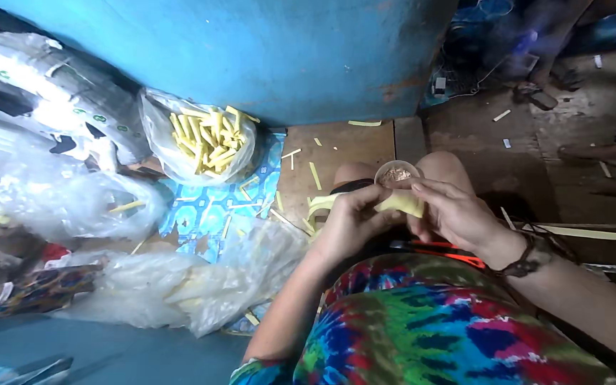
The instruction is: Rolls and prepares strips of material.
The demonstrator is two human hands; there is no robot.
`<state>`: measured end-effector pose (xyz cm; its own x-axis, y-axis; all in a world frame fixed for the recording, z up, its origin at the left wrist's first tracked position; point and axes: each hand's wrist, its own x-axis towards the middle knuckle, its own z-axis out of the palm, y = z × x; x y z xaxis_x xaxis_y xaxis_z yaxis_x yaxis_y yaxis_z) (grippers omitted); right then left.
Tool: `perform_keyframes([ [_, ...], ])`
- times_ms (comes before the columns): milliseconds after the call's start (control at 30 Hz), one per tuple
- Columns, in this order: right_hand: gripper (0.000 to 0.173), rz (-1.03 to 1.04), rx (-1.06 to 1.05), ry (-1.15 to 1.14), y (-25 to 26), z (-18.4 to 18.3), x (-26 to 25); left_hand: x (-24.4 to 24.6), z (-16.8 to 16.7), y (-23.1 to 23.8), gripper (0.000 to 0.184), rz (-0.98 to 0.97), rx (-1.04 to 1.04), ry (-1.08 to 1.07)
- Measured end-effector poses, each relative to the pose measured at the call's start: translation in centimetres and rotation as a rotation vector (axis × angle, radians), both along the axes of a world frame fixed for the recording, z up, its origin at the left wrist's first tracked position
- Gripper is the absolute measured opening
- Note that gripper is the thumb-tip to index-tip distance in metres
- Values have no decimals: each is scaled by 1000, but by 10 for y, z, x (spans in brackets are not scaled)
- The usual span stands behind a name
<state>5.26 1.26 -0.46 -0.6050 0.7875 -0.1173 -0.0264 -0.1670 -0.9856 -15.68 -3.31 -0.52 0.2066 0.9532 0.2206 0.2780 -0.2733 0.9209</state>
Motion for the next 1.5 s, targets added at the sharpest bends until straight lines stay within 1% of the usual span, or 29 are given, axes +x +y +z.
perform_keyframes([
  [33, 36, 0, -36, 2, 1, -1, 1, -1, -1, 1, 16, -14, -17, -9],
  [100, 29, -72, 367, -134, -4, -10, 3, -2, -5, 3, 14, 10, -46, -15],
  [167, 39, -126, 675, -227, -7, -19, 2, -3, -6, 4, 17, 34, -68, -37],
  [233, 28, -80, 298, -105, -8, -15, 2, -2, -5, 5, 20, 9, -91, -53],
  [300, 37, -40, -52, 23, -5, -9, 2, -3, -4, 6, 18, -38, -101, -69],
  [367, 27, -77, 284, -80, -10, -15, 3, -3, -5, 5, 16, -33, -98, -75],
  [433, 47, -125, 737, -221, -11, -26, 2, -4, -3, 6, 19, -12, -111, -87],
  [467, 45, -127, 724, -215, -11, -29, 3, -4, -3, 6, 23, -8, -126, -88],
  [533, 32, -65, 243, -51, -9, -23, 5, -2, -3, 8, 26, -1, -152, -67],
  [567, 37, -38, 6, 39, -8, -20, 5, -2, -4, 8, 25, -6, -154, -61],
  [600, 38, -31, -65, 65, -7, -18, 6, -3, -5, 8, 23, -14, -153, -58],
  [667, 30, -98, 347, -96, -9, -23, 7, -4, -6, 10, 20, -33, -145, -64],
  [733, 42, -179, 833, -239, -7, -34, 7, -6, -6, 12, 20, -46, -144, -80],
  [767, 38, -184, 793, -230, -8, -35, 8, -6, -7, 13, 21, -56, -146, -93],
  [800, 31, -160, 542, -172, -9, -31, 9, -6, -7, 14, 22, -63, -142, -100],
  [867, 39, -116, -82, 17, -8, -18, 8, -6, -8, 13, 21, -80, -140, -93],
  [900, 40, -106, -141, 17, -7, -17, 8, -6, -7, 13, 21, -82, -144, -89],
  [967, 28, -140, 300, -132, -10, -24, 11, -6, -6, 14, 20, -66, -153, -89],
  [1033, 42, -175, 740, -246, -10, -32, 14, -7, -4, 14, 23, -53, -168, -93],
  [1067, 38, -169, 664, -226, -11, -32, 15, -7, -5, 14, 24, -53, -172, -99],
  [1100, 31, -142, 391, -140, -10, -29, 16, -7, -5, 15, 24, -63, -167, -100],
  [1167, 38, -105, -136, 32, -8, -21, 16, -8, -5, 15, 20, -84, -155, -102],
  [1200, 36, -107, -108, 23, -8, -22, 17, -7, -6, 16, 18, -83, -152, -101],
  [1233, 30, -121, 98, -41, -10, -26, 18, -7, -5, 16, 17, -75, -151, -92],
  [1300, 40, -167, 585, -205, -12, -34, 20, -9, -5, 16, 20, -65, -166, -84],
  [1333, 38, -174, 590, -205, -12, -36, 22, -10, -5, 16, 22, -71, -174, -88],
  [1433, 34, -133, -98, -8, -11, -24, 22, -11, -5, 17, 21, -98, -167, -105],
  [1467, 35, -143, -108, -20, -11, -23, 22, -10, -6, 17, 20, -97, -165, -106],
  [1500, 31, -162, 77, -76, -13, -25, 24, -10, -5, 17, 19, -86, -168, -104],
])
